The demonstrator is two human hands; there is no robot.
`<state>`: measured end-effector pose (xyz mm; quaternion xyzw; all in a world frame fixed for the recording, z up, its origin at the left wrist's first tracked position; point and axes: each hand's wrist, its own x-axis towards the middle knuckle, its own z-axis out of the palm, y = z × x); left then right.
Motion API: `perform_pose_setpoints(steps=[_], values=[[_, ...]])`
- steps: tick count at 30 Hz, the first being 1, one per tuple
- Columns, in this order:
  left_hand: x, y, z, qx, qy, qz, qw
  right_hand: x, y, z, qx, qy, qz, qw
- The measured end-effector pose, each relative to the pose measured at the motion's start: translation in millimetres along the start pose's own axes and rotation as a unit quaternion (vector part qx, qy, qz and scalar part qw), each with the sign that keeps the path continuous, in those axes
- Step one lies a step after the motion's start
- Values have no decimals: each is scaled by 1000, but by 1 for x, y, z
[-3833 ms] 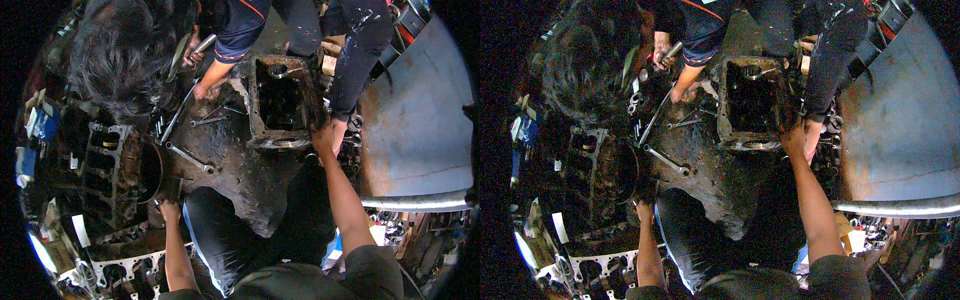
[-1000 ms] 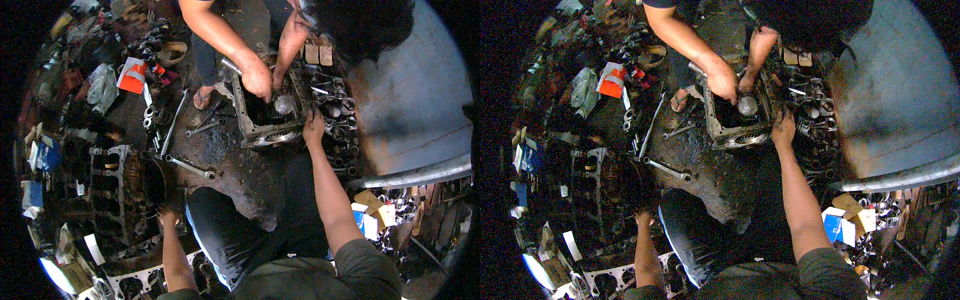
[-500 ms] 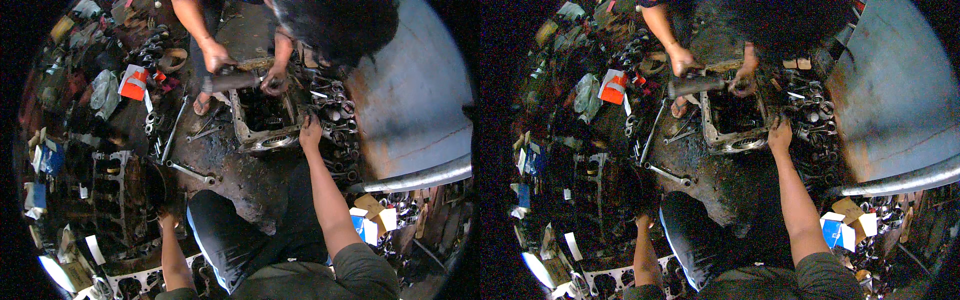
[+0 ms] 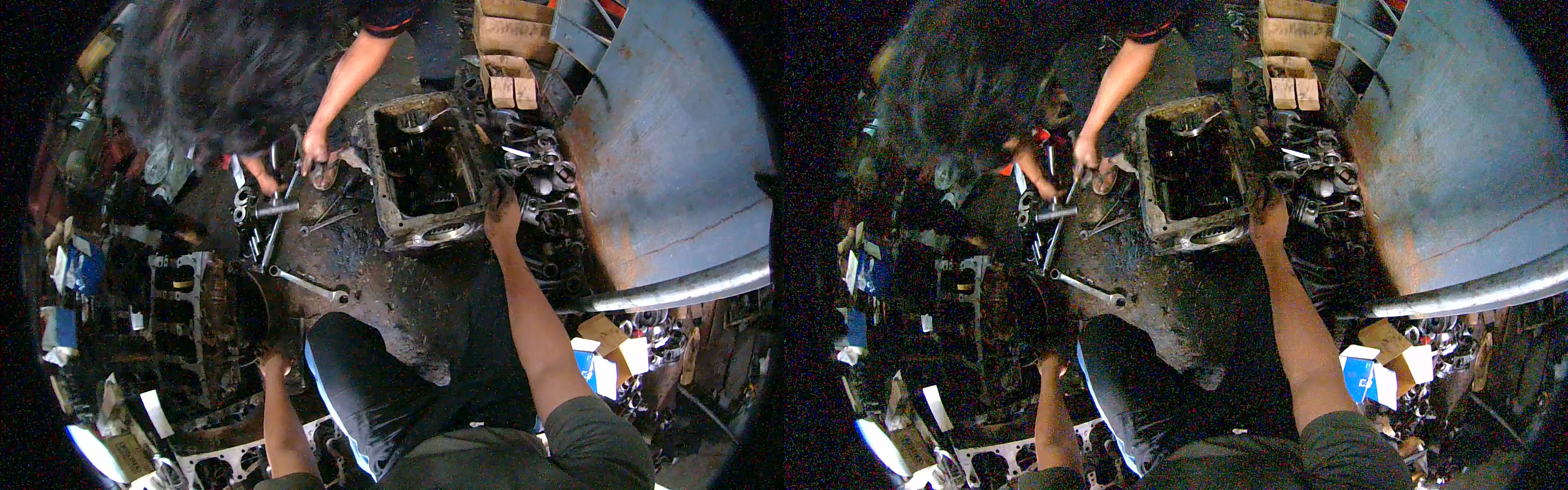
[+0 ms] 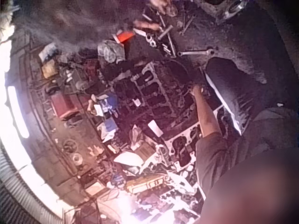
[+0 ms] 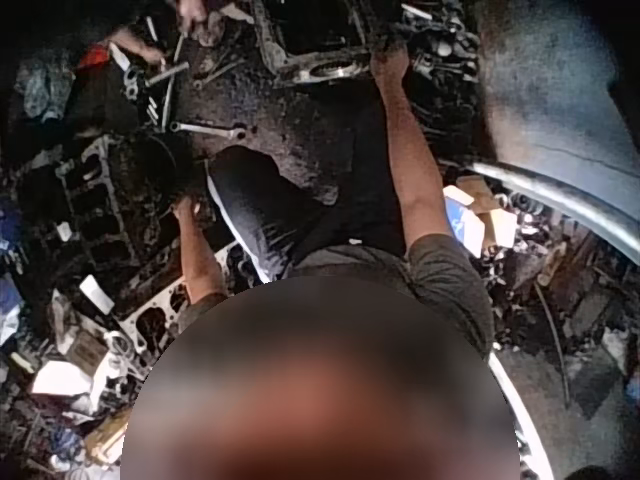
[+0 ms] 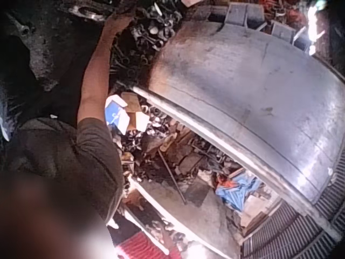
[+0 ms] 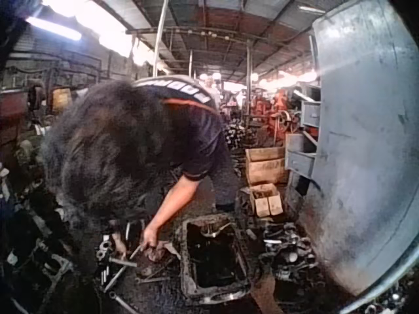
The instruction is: The person assists a coworker in disassembling a gearbox casing. They hold the casing steady while the coworker uses a hammer and punch to remove a shaft, then they lift and rotate the casing to extract internal gears and shafts by hand.
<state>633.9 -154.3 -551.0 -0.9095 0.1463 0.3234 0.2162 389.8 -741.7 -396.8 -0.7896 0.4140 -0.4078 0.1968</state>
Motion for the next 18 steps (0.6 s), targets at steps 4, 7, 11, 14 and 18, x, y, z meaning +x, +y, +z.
perform_pose_setpoints(steps=[4,7,11,14,18], values=[[1,-2,7,26,-12,-15,999,0,-4,-4,1,9,2,1000],[6,-1,9,22,-9,-48,999,1,-11,-7,19,3,8,1000],[11,-3,1,4,-90,-27,996,1,-17,-10,-3,2,-19,1000],[9,-4,-2,-31,-100,-27,994,0,-19,-11,1,7,-29,1000],[1,-2,4,-2,-21,-36,999,0,-17,-10,-26,7,-28,999]])
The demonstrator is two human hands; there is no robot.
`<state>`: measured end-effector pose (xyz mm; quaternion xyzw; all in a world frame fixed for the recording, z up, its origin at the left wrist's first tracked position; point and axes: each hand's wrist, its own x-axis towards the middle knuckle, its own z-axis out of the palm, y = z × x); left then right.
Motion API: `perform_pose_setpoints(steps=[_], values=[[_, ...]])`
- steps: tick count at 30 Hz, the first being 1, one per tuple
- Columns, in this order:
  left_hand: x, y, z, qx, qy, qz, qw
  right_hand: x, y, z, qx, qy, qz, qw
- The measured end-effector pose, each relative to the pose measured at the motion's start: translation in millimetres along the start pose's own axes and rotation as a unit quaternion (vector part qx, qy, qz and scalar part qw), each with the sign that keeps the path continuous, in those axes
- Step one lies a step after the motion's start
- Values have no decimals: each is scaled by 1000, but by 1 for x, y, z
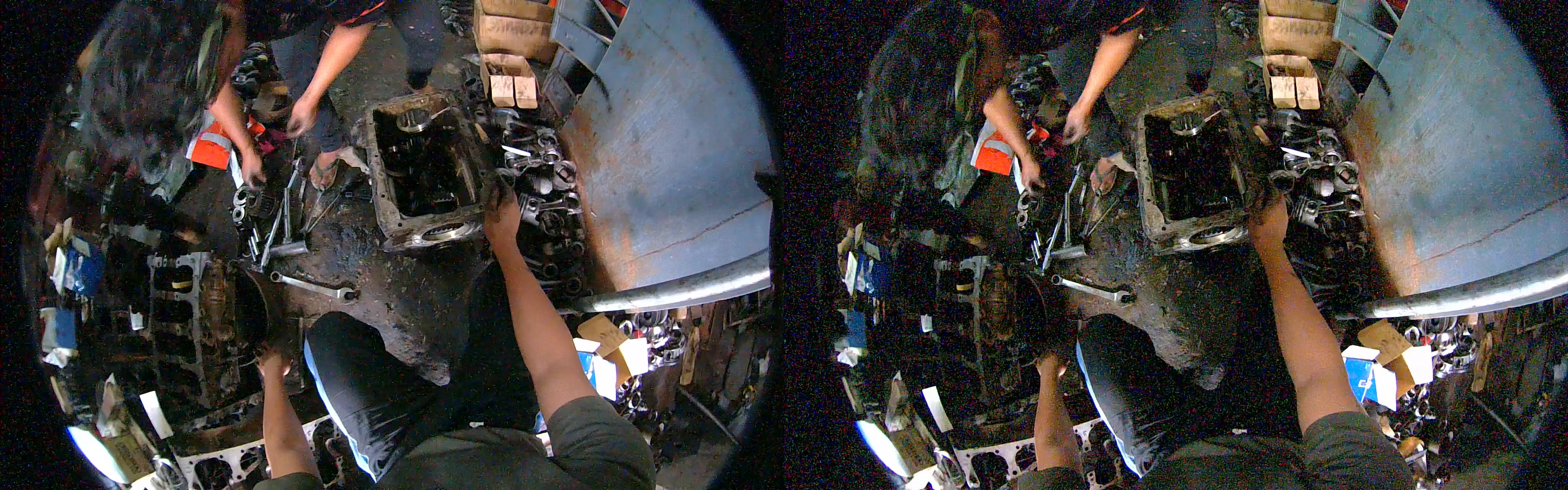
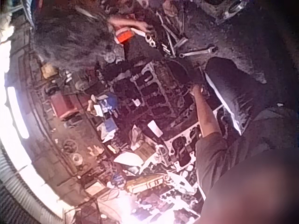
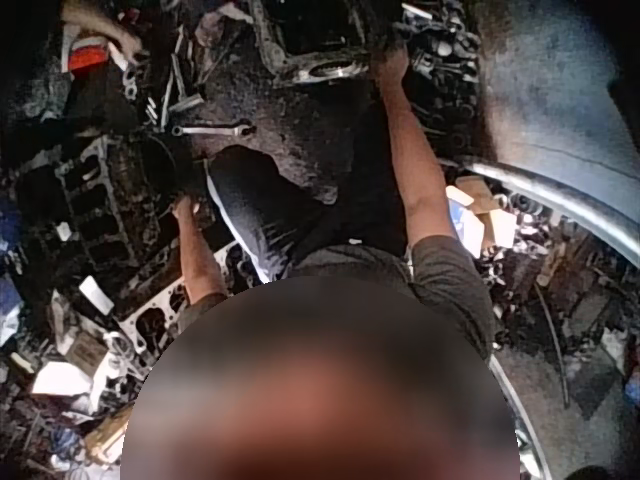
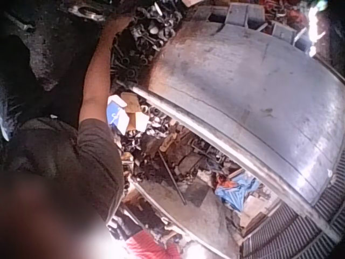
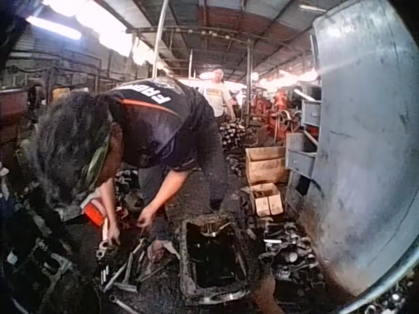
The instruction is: The person assists a coworker in disassembling a gearbox casing. They hold the casing steady while the coworker uses a hammer and punch to remove a shaft, then they lift and rotate the casing to extract internal gears and shafts by hand.
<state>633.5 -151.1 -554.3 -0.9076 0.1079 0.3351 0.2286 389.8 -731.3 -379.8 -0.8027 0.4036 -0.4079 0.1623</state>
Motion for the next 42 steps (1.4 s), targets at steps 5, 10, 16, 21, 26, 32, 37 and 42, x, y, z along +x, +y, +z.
perform_pose_setpoints(steps=[5,10,16,21,26,32,37,42], values=[[2,-1,5,30,40,34,998,1,3,4,-3,11,-11,1000],[4,-1,-1,21,-40,24,999,2,4,9,-49,-16,62,997],[7,-2,0,26,-41,10,999,4,3,8,-33,-36,99,994],[15,-6,12,99,-23,37,994,3,-1,6,-37,-16,79,996],[6,-3,5,51,1,27,998,2,-5,4,-52,-16,76,996],[-5,1,-6,31,-5,36,999,2,-7,3,-38,-14,72,997],[-1,-1,1,6,1,13,1000,3,-4,5,-76,-34,90,992],[9,-3,7,43,-15,18,999,1,-4,7,-49,-8,66,997]])
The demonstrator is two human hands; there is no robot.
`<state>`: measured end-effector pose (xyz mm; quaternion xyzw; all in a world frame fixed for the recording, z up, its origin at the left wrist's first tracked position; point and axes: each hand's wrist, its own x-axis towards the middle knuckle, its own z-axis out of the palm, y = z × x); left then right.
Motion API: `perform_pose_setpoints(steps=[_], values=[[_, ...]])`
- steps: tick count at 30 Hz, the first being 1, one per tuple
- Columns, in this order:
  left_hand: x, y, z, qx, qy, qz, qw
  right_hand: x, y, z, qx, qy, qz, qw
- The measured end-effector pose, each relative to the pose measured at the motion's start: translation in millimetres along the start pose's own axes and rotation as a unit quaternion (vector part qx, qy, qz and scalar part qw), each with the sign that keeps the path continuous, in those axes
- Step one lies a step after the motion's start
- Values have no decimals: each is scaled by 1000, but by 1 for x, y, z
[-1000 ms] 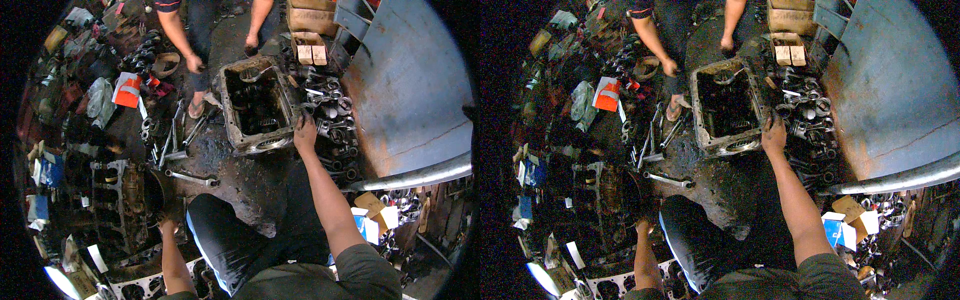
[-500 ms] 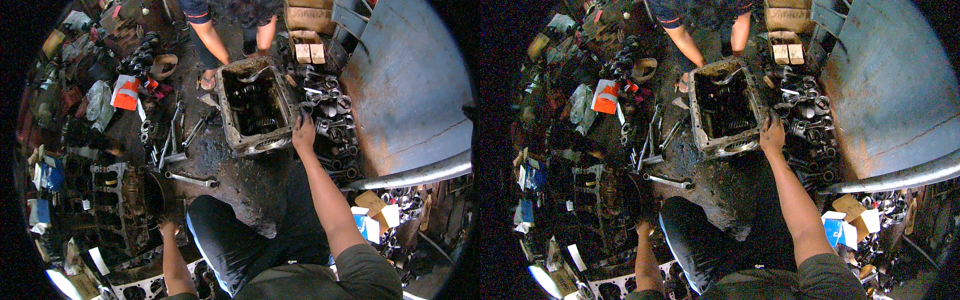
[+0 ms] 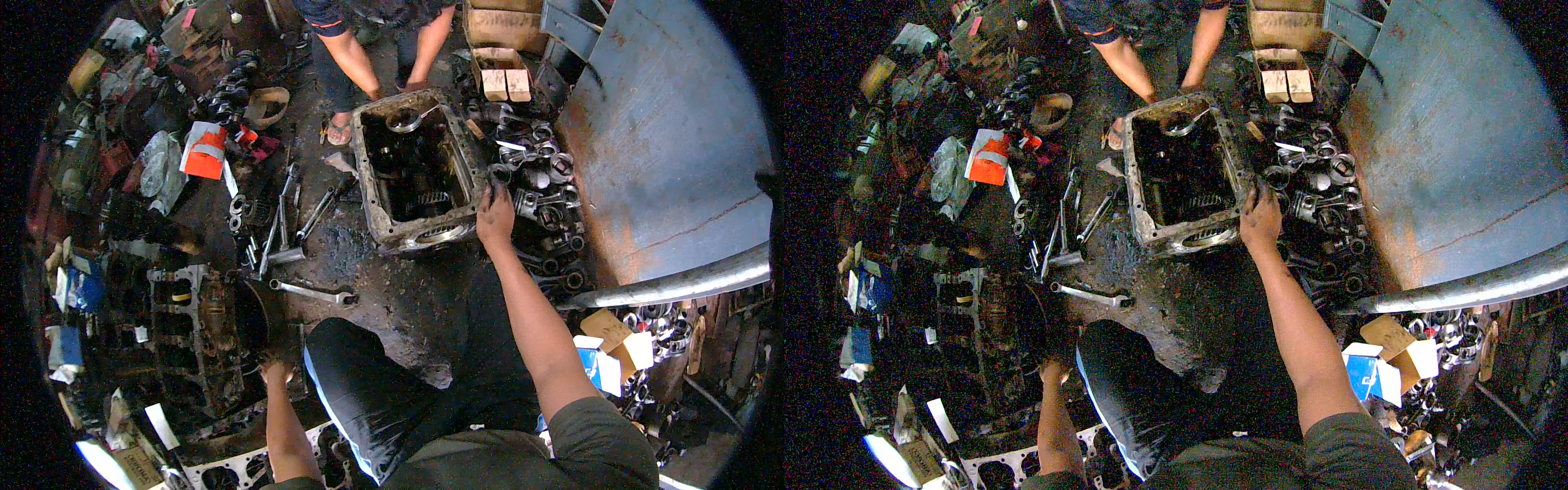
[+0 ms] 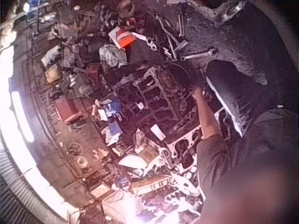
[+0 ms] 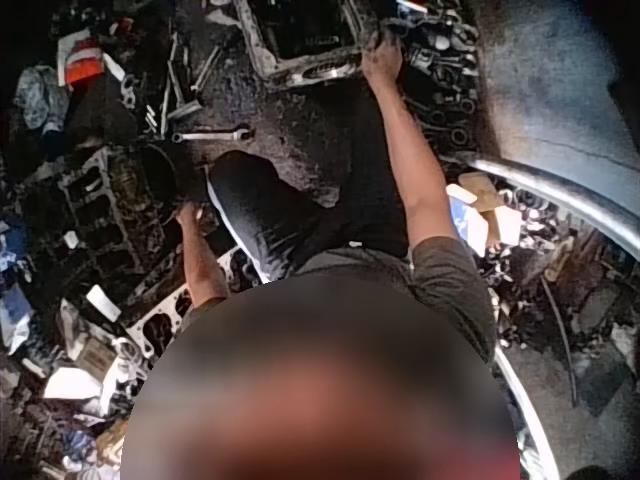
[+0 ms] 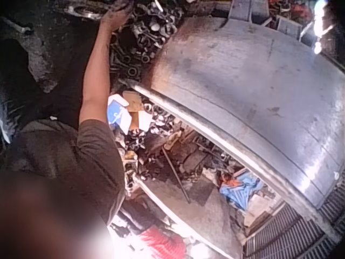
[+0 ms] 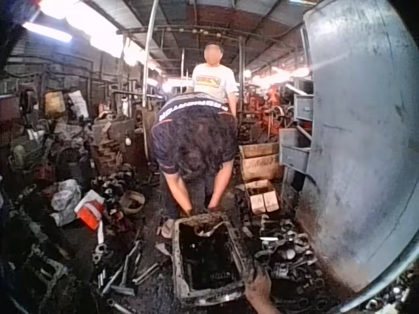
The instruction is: The person assists a coworker in disassembling a gearbox casing. They hold the casing steady while the coworker uses a hammer and punch to remove a shaft, then they lift and rotate the casing to extract internal gears and shafts by hand.
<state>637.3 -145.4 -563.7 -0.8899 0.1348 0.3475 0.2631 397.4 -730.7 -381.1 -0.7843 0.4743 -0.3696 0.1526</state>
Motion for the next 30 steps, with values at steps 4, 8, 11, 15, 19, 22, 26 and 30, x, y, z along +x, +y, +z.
perform_pose_setpoints(steps=[4,8,11,15,19,22,26,30], values=[[3,-1,7,6,41,13,999,-6,-2,-3,-5,-3,-3,1000],[3,-2,6,15,68,26,997,-16,-6,-8,-18,-49,11,999],[1,-2,3,1,34,27,999,-21,-10,-10,-9,-32,-13,999],[2,-2,4,-24,22,0,999,-22,-10,-10,-31,-53,12,998],[8,-8,6,15,2,34,999,-19,-2,-3,-46,-61,7,997],[4,-12,-10,-32,-29,66,997,-16,4,1,-69,-61,13,996],[-36,20,-71,-288,225,63,929,-4,8,-2,-60,-34,-65,995],[-93,116,-183,-623,299,264,673,10,12,-8,-62,-151,-16,986]])
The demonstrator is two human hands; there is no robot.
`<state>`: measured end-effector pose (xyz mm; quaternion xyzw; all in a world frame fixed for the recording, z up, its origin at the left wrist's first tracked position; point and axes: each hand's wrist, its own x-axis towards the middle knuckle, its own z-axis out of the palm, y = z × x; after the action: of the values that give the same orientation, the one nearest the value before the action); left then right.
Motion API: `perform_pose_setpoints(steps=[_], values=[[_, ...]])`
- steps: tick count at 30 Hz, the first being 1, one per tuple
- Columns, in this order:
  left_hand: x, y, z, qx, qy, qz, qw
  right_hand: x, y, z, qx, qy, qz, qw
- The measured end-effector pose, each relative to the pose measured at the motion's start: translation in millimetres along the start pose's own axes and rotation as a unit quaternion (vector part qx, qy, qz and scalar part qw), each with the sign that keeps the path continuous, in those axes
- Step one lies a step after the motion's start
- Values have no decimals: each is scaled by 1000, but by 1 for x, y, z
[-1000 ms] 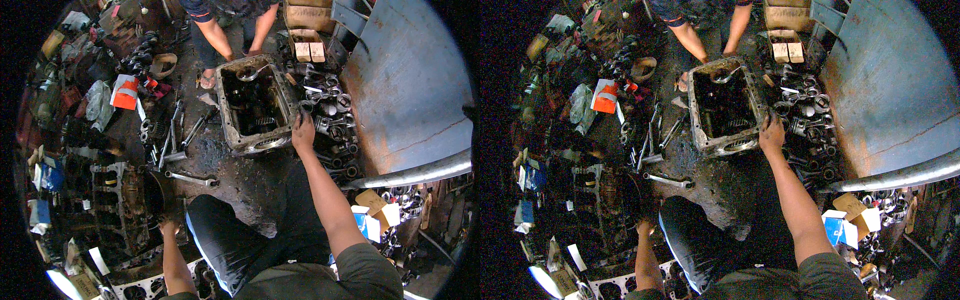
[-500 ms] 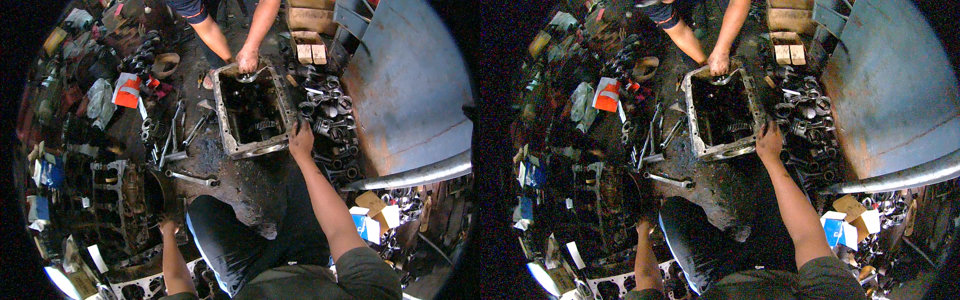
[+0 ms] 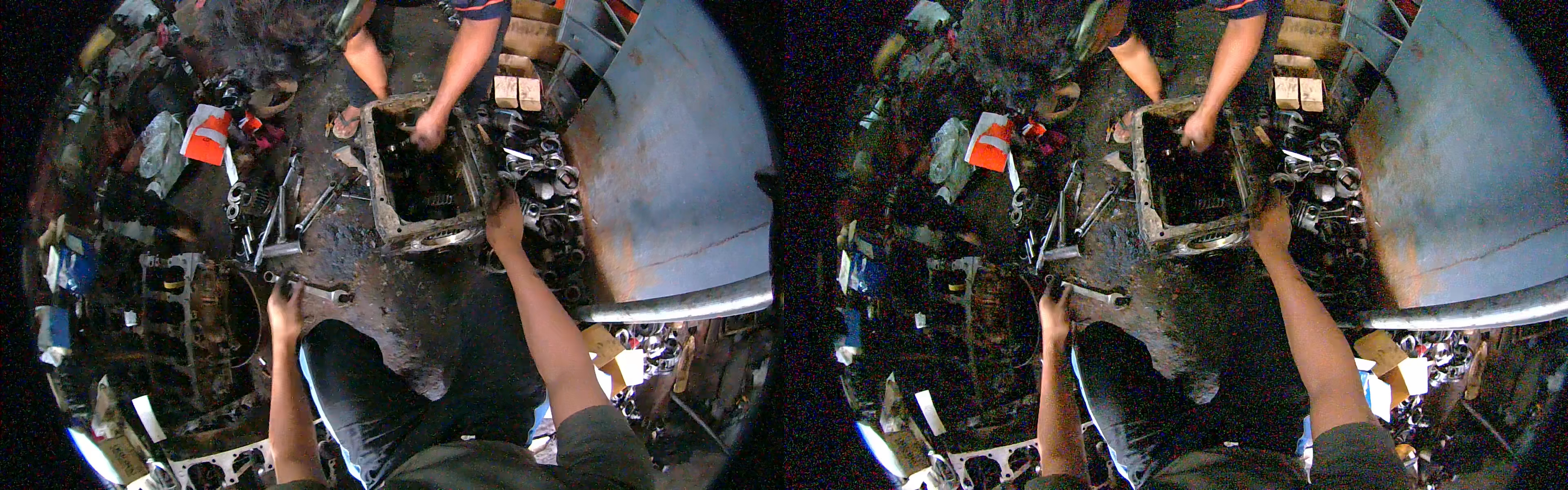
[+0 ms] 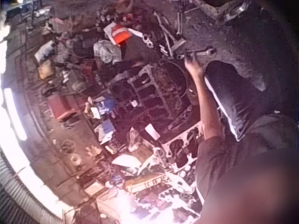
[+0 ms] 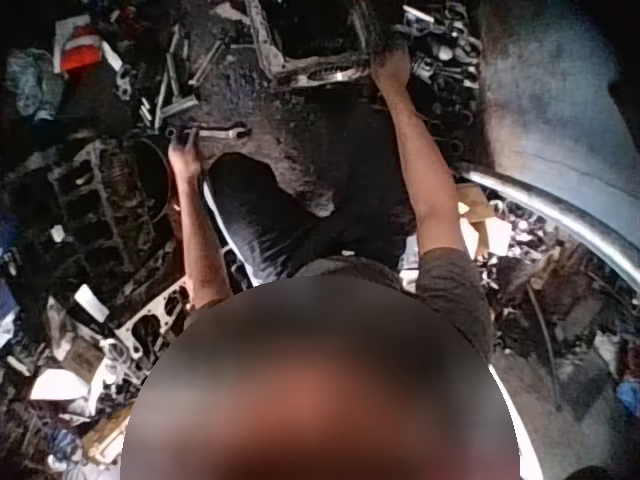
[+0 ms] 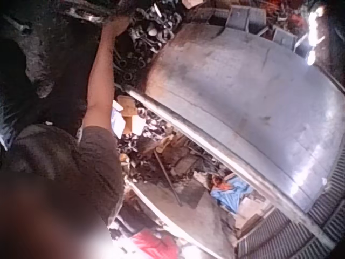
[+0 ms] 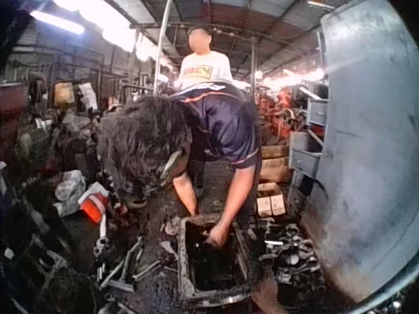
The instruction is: The person assists a coworker in disassembling a gearbox casing. They hold the casing steady while the coworker uses a hammer and punch to remove a shaft, then they lift and rotate the casing to extract internal gears and shafts by hand.
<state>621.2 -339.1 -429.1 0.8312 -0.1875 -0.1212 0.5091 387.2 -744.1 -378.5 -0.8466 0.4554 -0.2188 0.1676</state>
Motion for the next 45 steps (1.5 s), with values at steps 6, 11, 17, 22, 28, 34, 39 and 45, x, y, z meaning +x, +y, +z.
perform_pose_setpoints(steps=[6,11,17,22,28,34,39,45], values=[[52,156,127,-61,-123,20,990,3,2,4,-5,32,-50,998],[46,174,193,253,-43,1,966,5,3,3,-1,46,-51,998],[46,170,200,266,-3,9,964,5,1,5,30,61,-28,997],[44,180,196,255,-16,-16,967,2,0,7,108,106,-30,988],[44,184,196,267,-19,-28,963,0,-9,-5,106,110,-52,987],[46,178,200,296,-20,-24,955,2,-8,-6,68,120,-85,987],[47,170,204,310,-18,-19,950,1,-1,-1,58,108,-85,989],[46,170,204,316,-11,-15,948,1,-8,-6,96,66,4,993]])
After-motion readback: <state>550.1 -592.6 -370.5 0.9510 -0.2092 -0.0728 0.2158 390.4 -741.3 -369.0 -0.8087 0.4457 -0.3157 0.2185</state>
